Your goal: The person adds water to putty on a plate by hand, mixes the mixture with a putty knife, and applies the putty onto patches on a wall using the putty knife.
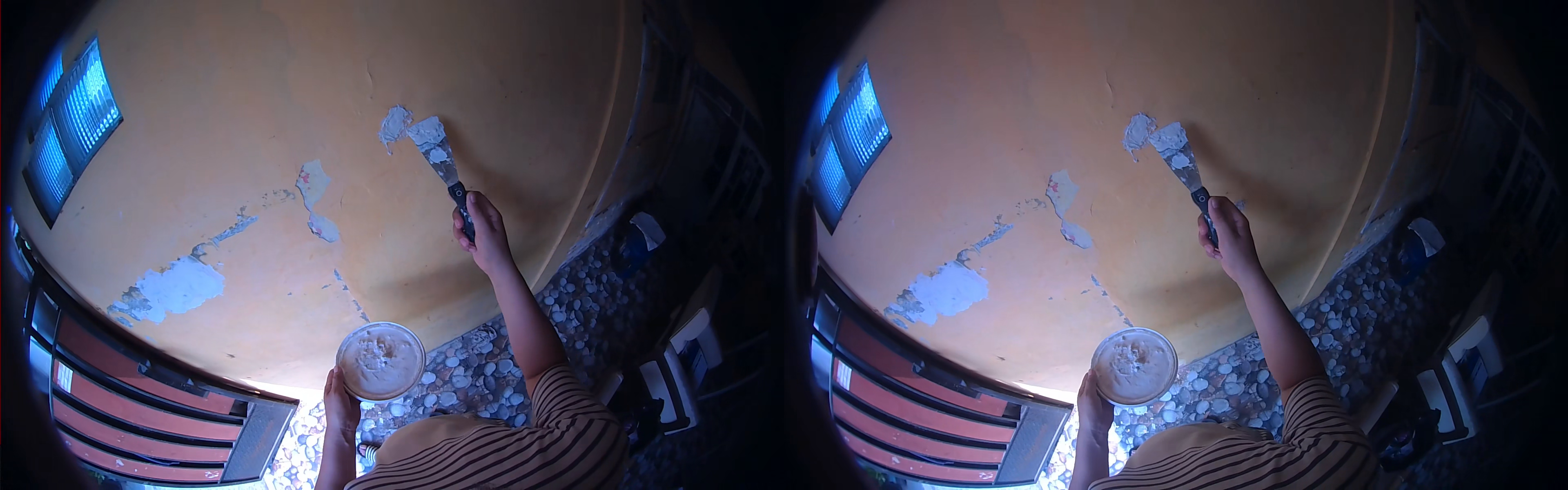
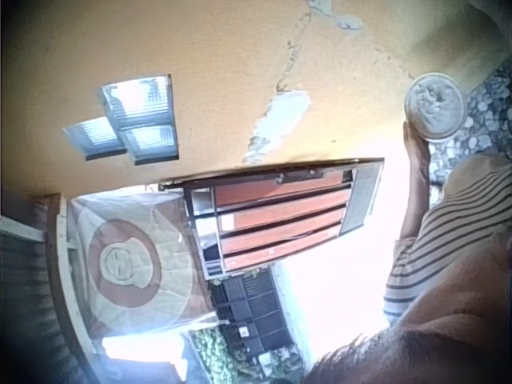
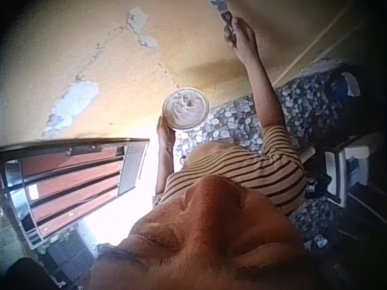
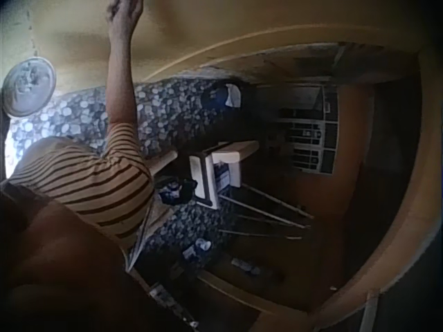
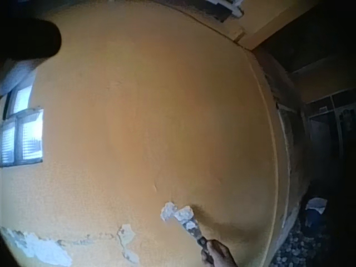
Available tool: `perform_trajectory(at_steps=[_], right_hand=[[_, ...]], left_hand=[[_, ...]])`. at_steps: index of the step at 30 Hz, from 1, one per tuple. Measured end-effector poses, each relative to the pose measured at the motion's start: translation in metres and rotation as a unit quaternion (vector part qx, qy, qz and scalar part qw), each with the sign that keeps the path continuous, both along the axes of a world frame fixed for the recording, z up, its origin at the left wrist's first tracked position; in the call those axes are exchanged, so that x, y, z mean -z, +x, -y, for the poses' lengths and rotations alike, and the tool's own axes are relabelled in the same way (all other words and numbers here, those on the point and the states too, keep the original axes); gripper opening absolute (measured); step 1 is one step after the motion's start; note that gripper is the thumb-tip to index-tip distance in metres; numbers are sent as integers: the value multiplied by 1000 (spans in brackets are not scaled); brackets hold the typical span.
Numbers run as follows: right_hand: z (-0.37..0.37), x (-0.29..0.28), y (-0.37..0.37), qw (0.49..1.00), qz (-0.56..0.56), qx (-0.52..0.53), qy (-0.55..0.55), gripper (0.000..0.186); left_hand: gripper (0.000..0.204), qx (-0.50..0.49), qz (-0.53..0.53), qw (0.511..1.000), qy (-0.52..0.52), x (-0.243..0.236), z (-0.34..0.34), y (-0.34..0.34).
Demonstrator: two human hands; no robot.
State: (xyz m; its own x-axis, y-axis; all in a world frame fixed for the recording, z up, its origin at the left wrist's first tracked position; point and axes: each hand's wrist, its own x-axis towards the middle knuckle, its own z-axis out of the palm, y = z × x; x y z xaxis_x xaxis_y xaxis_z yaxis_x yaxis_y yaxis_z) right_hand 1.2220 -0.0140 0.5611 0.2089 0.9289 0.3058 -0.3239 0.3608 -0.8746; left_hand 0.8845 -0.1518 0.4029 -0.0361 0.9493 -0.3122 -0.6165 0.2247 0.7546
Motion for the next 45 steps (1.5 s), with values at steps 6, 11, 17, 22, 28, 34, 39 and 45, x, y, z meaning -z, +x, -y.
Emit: perform_trajectory(at_steps=[6,11,17,22,28,34,39,45], right_hand=[[7,-10,-42,995,26,-69,66,28],[4,-26,-62,997,31,-50,47,27],[-4,-40,-70,999,24,-21,21,28],[0,-39,-76,999,31,-8,-26,27],[7,-27,-88,998,14,-8,-67,25],[15,-18,-85,997,-7,-23,-76,26],[28,-23,-79,998,-16,-25,-48,25],[13,-46,-69,1000,-12,-4,-11,26]], left_hand=[[31,-16,-9,1000,3,0,5,-3],[32,-14,-1,1000,9,-3,10,-5],[33,-17,-6,1000,-2,-2,13,-8],[31,-12,2,1000,-2,3,12,-9],[31,0,7,1000,1,5,8,-10],[32,3,11,1000,-1,4,7,-9],[33,-5,6,1000,5,4,8,-11],[34,-2,3,1000,-1,2,10,-13]])
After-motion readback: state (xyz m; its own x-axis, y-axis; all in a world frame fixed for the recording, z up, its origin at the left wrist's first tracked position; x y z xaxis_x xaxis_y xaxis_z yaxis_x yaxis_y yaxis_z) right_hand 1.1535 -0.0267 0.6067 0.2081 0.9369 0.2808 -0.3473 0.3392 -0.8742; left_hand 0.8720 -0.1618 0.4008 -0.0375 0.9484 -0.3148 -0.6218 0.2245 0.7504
